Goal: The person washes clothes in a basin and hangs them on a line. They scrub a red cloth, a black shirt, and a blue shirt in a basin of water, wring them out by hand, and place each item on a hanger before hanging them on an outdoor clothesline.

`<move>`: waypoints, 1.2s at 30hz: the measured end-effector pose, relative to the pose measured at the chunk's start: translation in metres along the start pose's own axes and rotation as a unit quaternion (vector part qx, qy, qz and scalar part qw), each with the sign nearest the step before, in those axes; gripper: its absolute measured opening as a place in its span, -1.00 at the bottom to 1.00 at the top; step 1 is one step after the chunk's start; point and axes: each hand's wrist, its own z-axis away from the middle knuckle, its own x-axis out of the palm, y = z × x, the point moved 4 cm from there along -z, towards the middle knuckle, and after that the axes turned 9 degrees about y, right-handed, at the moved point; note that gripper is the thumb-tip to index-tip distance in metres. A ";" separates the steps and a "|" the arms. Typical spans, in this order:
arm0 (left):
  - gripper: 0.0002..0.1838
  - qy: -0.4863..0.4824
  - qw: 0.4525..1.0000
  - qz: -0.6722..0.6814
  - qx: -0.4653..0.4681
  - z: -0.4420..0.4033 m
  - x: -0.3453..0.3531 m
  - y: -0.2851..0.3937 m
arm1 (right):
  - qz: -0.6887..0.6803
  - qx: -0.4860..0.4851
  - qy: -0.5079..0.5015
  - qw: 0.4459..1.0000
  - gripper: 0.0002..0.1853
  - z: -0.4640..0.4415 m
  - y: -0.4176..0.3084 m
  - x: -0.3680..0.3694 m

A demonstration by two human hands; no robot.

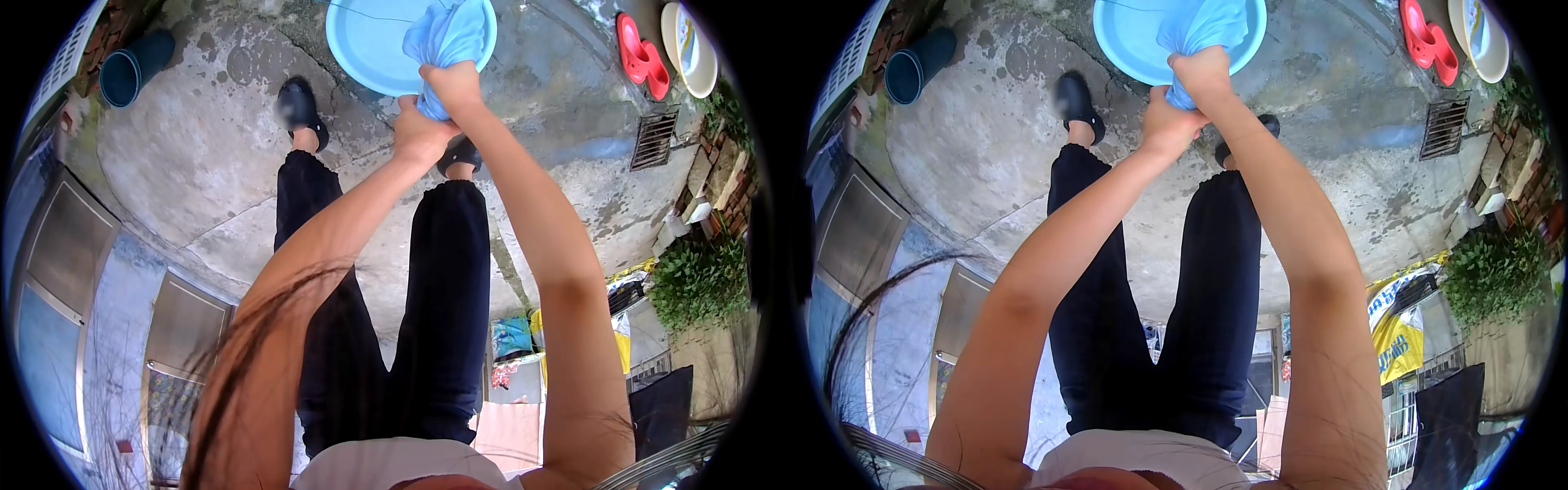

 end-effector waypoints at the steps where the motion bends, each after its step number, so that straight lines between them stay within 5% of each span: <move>1: -0.27 0.013 1.000 -0.026 -0.010 0.000 0.001 -0.001 | 0.016 0.006 -0.001 1.000 -0.61 -0.001 0.001 0.002; 12: -0.27 0.082 0.989 -0.110 0.048 0.005 0.004 -0.014 | 0.089 0.035 -0.033 0.995 -0.52 -0.012 0.033 0.032; 14: -0.34 -0.027 0.993 -0.010 -0.117 0.018 -0.002 0.000 | 0.105 0.045 -0.041 0.993 -0.47 -0.011 0.031 0.033; 15: -0.34 -0.028 0.993 -0.010 -0.116 0.014 -0.008 -0.004 | 0.118 0.039 -0.034 0.992 -0.42 -0.005 0.023 0.029; 17: -0.37 -0.226 0.941 0.169 -0.186 0.011 -0.009 -0.015 | 0.133 0.036 -0.024 0.990 -0.37 0.003 0.011 0.012; 18: -0.37 -0.228 0.940 0.170 -0.186 0.015 -0.020 -0.003 | 0.147 0.030 -0.058 0.987 -0.33 0.007 0.007 0.006; 20: -0.39 -0.289 0.812 0.418 -0.285 0.028 -0.036 0.024 | 0.160 0.024 -0.094 0.982 -0.28 0.017 0.006 -0.002; 27: -0.42 -0.383 0.806 0.330 -0.307 0.019 -0.042 0.030 | -0.092 0.085 -0.195 0.973 -0.28 0.035 0.005 -0.038; 30: -0.36 -0.456 0.581 0.567 -0.365 0.053 -0.033 0.066 | -0.428 0.196 0.026 0.882 -0.29 0.017 0.047 -0.048; 31: -0.36 -0.456 0.582 0.566 -0.365 0.063 -0.028 0.068 | -0.478 0.271 0.073 0.832 -0.26 0.019 0.066 -0.042; 34: -0.25 -0.484 0.312 0.713 -0.400 0.093 -0.013 0.086 | -0.629 0.310 0.026 0.712 -0.34 0.024 0.077 -0.010; 36: -0.24 -0.499 0.246 0.743 -0.372 0.104 -0.002 0.090 | -0.739 0.250 -0.052 0.624 -0.40 0.026 0.057 0.005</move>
